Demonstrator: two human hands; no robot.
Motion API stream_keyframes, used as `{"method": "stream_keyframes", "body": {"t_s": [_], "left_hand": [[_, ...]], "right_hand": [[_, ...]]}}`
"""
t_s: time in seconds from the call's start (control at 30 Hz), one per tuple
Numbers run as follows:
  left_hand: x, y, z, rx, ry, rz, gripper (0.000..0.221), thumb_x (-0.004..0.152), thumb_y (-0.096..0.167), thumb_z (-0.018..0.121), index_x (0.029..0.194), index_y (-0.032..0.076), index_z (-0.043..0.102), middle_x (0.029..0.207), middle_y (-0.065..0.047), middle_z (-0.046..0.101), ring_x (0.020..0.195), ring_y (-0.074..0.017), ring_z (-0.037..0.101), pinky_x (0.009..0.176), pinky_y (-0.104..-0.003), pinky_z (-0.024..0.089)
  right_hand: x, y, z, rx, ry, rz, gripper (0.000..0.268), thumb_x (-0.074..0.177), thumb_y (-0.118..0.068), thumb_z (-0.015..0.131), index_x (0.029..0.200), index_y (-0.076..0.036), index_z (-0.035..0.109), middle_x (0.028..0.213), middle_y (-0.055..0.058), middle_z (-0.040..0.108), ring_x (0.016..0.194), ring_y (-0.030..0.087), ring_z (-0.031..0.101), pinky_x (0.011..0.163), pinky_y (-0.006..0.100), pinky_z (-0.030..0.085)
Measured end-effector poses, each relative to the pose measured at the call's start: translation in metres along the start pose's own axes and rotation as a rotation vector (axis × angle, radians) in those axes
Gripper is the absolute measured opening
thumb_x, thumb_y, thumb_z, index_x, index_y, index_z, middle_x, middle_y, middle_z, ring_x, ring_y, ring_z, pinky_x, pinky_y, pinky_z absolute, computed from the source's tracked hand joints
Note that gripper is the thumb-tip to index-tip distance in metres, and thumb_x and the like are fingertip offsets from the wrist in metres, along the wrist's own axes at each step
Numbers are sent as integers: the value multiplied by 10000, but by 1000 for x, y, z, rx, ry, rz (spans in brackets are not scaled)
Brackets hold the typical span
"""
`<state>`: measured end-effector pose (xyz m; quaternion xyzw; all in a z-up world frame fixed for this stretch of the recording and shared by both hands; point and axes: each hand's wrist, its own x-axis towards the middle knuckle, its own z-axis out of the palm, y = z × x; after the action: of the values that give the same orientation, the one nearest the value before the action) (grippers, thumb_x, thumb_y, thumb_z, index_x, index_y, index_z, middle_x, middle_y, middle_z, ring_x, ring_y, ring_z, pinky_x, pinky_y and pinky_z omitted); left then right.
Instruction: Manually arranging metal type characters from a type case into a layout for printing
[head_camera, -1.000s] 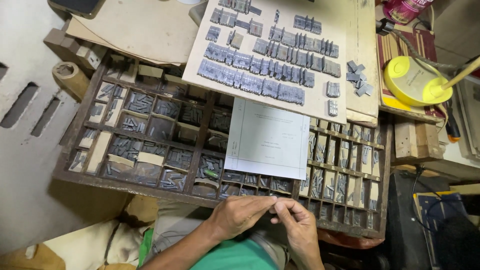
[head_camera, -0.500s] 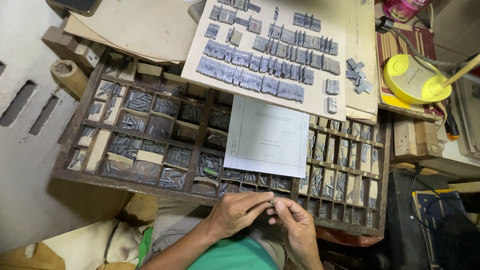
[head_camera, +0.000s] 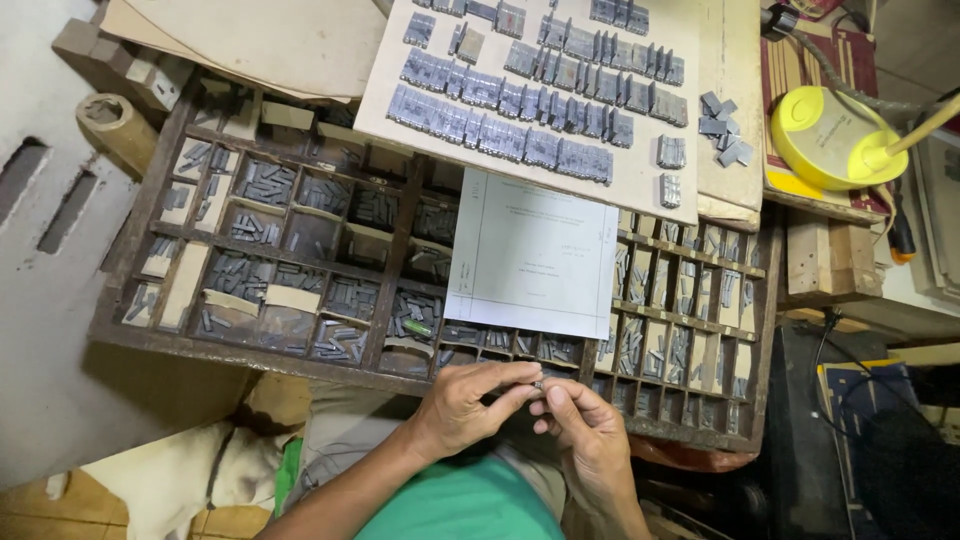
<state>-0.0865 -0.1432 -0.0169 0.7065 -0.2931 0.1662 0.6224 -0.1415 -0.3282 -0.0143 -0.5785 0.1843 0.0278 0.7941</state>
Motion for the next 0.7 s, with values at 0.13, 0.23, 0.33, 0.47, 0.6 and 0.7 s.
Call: {"method": "stream_keyframes", "body": {"t_s": [0.13, 0.23, 0.33, 0.47, 0.6, 0.7], "left_hand": [[0, 0, 0, -29, 9, -11, 280, 892, 51, 816, 1154, 22, 723, 1085, -122, 792, 945, -223, 807, 868, -288, 683], [0, 0, -1, -21, 16, -11, 283, 887, 58, 824, 1151, 26, 726, 1087, -122, 791, 944, -221, 809, 867, -288, 686], [1, 0, -1, -20, 12, -20, 272, 888, 67, 823, 1141, 30, 729, 1075, -115, 795, 932, -215, 810, 859, -284, 683], [1, 0, -2, -18, 4, 11, 290, 890, 54, 823, 1159, 21, 719, 1079, -130, 792, 936, -227, 810, 857, -285, 687], [0, -1, -2, -32, -22, 12, 316, 892, 42, 821, 1187, 28, 708, 1090, -129, 790, 943, -227, 809, 850, -281, 686], [-4, -4, -1, -35, -32, 27, 348, 897, 39, 824, 1220, 60, 696, 1091, -121, 792, 924, -216, 810, 813, -273, 689]], "right_hand": [[-1, -2, 3, -14, 1, -7, 233, 943, -89, 683, 1067, 92, 761, 1021, 209, 766, 805, 246, 703, 614, 311, 581], [-2, -5, 6, -17, -19, -9, 248, 948, -89, 677, 1101, 89, 756, 1009, 199, 765, 812, 238, 698, 625, 306, 575], [-2, -6, 7, -21, -19, -32, 233, 945, -82, 683, 1081, 91, 760, 1003, 198, 766, 802, 229, 699, 617, 292, 577], [-3, -4, 8, -13, -13, -41, 214, 941, -70, 689, 1075, 82, 757, 976, 188, 768, 782, 221, 704, 603, 282, 570], [-3, -5, 8, -31, -20, -54, 197, 935, -74, 704, 1061, 66, 762, 945, 171, 770, 764, 209, 707, 591, 269, 572], [-1, -2, 8, -58, 14, -44, 200, 924, -86, 720, 1042, 70, 763, 878, 158, 754, 737, 195, 688, 581, 261, 557]]}}
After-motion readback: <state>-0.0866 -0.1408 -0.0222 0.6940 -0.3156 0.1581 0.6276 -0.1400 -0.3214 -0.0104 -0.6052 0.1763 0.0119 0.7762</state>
